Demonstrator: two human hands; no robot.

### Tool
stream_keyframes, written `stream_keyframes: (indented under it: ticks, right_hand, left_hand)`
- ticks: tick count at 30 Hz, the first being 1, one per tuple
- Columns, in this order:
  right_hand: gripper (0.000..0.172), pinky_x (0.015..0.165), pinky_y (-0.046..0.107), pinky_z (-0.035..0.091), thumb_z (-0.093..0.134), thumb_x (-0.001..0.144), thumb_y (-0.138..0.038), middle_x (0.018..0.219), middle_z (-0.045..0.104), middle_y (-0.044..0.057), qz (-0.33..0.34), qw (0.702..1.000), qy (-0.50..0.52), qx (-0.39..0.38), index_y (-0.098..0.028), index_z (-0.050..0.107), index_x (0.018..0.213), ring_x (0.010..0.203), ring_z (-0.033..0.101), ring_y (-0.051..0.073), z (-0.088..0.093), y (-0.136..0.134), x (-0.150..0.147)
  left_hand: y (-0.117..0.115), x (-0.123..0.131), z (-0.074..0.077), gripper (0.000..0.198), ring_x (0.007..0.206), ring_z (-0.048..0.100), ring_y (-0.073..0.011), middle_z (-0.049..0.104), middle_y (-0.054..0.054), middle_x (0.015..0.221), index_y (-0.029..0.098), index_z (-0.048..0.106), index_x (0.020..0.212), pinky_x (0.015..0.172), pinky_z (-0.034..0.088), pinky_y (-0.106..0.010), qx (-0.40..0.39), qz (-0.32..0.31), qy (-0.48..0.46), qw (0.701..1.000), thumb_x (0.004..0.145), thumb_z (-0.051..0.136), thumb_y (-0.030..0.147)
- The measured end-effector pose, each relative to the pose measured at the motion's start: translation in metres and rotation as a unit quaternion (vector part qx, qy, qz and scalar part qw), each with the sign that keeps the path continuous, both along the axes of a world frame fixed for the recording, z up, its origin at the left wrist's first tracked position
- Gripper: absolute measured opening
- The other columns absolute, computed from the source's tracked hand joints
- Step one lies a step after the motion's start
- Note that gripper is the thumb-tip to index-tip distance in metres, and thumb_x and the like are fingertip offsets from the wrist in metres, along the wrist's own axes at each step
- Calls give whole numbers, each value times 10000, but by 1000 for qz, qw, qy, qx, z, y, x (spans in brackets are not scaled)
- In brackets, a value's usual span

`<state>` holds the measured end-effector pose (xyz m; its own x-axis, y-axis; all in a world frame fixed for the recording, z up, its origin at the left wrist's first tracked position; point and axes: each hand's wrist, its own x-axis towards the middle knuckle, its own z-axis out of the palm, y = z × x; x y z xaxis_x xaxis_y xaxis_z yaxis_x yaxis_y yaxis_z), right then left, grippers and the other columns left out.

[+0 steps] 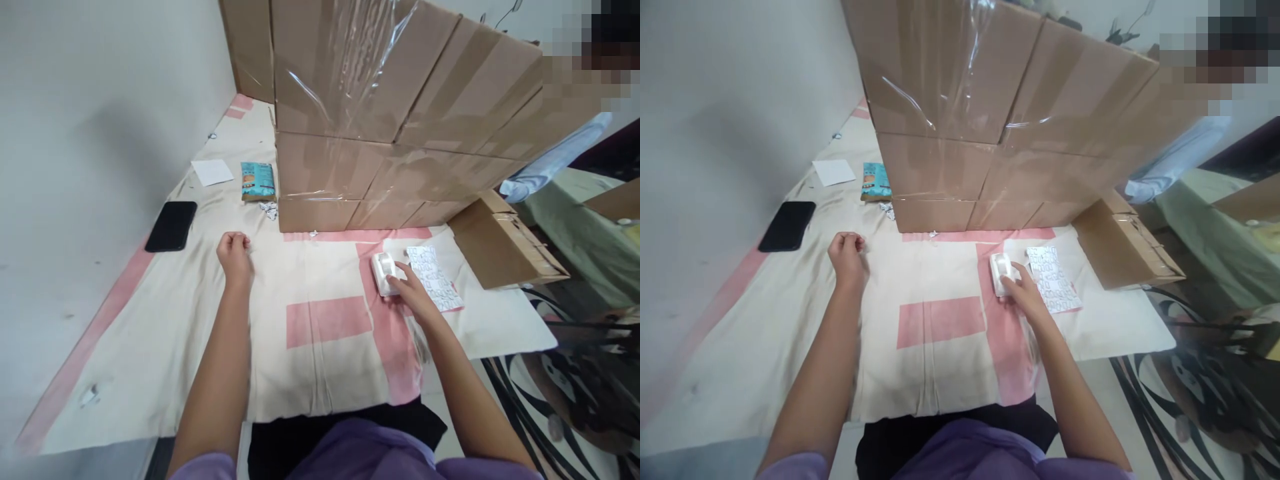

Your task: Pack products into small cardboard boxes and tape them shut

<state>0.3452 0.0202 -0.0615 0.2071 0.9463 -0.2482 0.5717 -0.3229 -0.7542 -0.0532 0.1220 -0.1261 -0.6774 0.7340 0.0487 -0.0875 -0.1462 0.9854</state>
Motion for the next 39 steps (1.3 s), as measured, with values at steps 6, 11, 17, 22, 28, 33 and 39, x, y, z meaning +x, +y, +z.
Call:
stream_keyframes:
  ticks: [6, 11, 17, 22, 28, 33, 39]
  right_hand:
    - [647, 467, 269, 408, 593, 858, -543, 606, 544, -67, -40, 999, 14, 8, -172, 586, 1388, 442, 474, 132, -10, -4, 23]
    - [512, 840, 392, 544, 608, 873, -549, 930, 664, 67, -44, 994, -92, 49, -174, 714, 1205, 842, 660, 228, -15, 6, 34]
    - [812, 1037, 487, 467, 666, 845, -594, 1363, 588, 175, 46, 967, -239, 78, -213, 476, 1537, 1247, 580, 361, -5, 27, 17]
    - [761, 919, 458, 509, 616, 891, -443, 1298, 664, 195, 76, 942, -327, 33, -174, 381, 1563, 1155, 657, 383, -6, 41, -4]
    - [759, 926, 453, 513, 631, 879, -463, 1263, 696, 203, 25, 933, -357, 44, -174, 394, 1540, 1165, 670, 388, 7, 92, 9]
    - [769, 979, 488, 494, 648, 880, -429, 1350, 642, 242, -10, 933, -360, -5, -162, 384, 1551, 1238, 631, 399, 8, 129, 13]
    - [1038, 1151, 663, 294, 749, 821, -480, 1676, 246, 249, 34, 883, -449, 131, -238, 193, 1663, 1499, 311, 492, 11, 110, -63]
  left_hand:
    - [-3, 1, -7, 114, 641, 493, -119, 580, 12, 676, 184, 591, 708, 654, 382, -236, -28, -42, 77, 996, 817, 592, 217]
    - [-4, -2, -16, 149, 670, 523, -140, 608, 13, 690, 196, 630, 719, 686, 379, -266, -63, -66, 144, 985, 838, 618, 284]
    - [-6, 0, -13, 163, 682, 547, -145, 645, 22, 716, 207, 620, 740, 689, 390, -269, -93, -72, 175, 977, 853, 587, 321]
    - [-7, 2, -8, 161, 682, 552, -137, 655, 28, 723, 207, 628, 755, 687, 382, -264, -107, -71, 179, 976, 854, 579, 324]
    - [-7, 2, -9, 155, 706, 562, -138, 661, 28, 738, 209, 636, 763, 706, 386, -263, -112, -72, 171, 976, 853, 586, 325]
    - [-7, 2, -7, 172, 693, 542, -138, 641, 28, 713, 209, 622, 730, 703, 381, -264, -99, -72, 145, 982, 850, 596, 329]
    - [0, 4, -9, 133, 681, 535, -132, 631, 14, 760, 209, 591, 771, 670, 414, -244, -57, -59, 53, 995, 854, 550, 305]
